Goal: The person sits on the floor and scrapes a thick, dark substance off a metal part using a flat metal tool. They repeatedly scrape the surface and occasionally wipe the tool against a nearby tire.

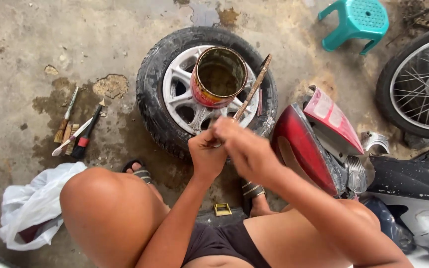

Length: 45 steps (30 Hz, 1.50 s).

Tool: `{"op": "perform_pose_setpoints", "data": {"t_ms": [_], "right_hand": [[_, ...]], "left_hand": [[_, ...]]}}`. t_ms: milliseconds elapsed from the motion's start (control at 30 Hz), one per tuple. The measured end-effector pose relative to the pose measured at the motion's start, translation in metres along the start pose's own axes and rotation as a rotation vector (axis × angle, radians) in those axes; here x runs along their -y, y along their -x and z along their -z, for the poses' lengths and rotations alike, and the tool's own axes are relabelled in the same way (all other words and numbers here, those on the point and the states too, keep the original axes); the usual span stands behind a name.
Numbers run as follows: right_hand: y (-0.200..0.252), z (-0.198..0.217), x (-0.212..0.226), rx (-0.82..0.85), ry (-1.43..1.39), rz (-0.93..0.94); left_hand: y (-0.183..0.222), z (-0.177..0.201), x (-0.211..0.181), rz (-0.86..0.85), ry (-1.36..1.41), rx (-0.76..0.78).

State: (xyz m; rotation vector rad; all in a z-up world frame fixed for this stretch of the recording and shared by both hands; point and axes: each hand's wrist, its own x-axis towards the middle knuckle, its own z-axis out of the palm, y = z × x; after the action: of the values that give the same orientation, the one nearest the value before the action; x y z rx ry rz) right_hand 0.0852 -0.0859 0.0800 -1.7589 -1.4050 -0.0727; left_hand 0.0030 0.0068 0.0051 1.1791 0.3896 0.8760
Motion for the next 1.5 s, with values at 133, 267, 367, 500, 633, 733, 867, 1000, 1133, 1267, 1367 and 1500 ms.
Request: {"op": "perform_pose_setpoints", "data": {"t_ms": [133,267,367,500,633,733,867,1000,1133,1267,1367,1500], "right_hand": [[-0.005,0.007,-0.007,0.005,-0.115,-0.098],[0.004,-0.005,0.028,0.04,-0.112,-0.038],[0.003,0.007,-0.029,0.052,0.001,0.003],[-0.007,0.001,-0.003,0.04,0.077,0.059],[0.002,-0.003,-0.012,0.013,-0.033,0.043],[-0.003,-0.007,0.014,0.024,0.035,0.053],[0.0,-0.002,-0.032,0.013,0.021,0.075],[-0.001,-0.008,0.0,0.028,0.129,0.084],[0.002,-0.005,-0.015,0.027,0.018,0.035],[0.005,-0.017,0.022,0.096,0.027,0.072],[0.0,-0.007,-0.017,0.124,-0.023,0.025],[-0.011,0.007,-0.01,0.157,0.054,-0.097]], "left_hand": [[0.004,0.0,-0.011,0.019,-0.008,-0.003],[0.007,0.004,0.014,0.061,-0.047,-0.041],[0.003,-0.002,-0.012,0.191,0.091,-0.039],[0.0,0.002,0.019,0.168,0.112,-0.048],[0.009,0.007,0.004,0.134,0.039,-0.056],[0.005,0.009,0.029,0.104,0.072,-0.06],[0.007,-0.001,0.009,0.19,0.091,-0.099],[0.003,0.007,0.02,0.149,0.068,-0.044],[0.007,0.007,0.0,0.105,0.018,-0.044],[0.009,0.008,0.026,0.085,0.031,-0.117],[0.001,0.001,0.004,0.172,0.007,-0.147],[-0.001,-0.003,0.002,0.186,0.039,-0.147]]}}
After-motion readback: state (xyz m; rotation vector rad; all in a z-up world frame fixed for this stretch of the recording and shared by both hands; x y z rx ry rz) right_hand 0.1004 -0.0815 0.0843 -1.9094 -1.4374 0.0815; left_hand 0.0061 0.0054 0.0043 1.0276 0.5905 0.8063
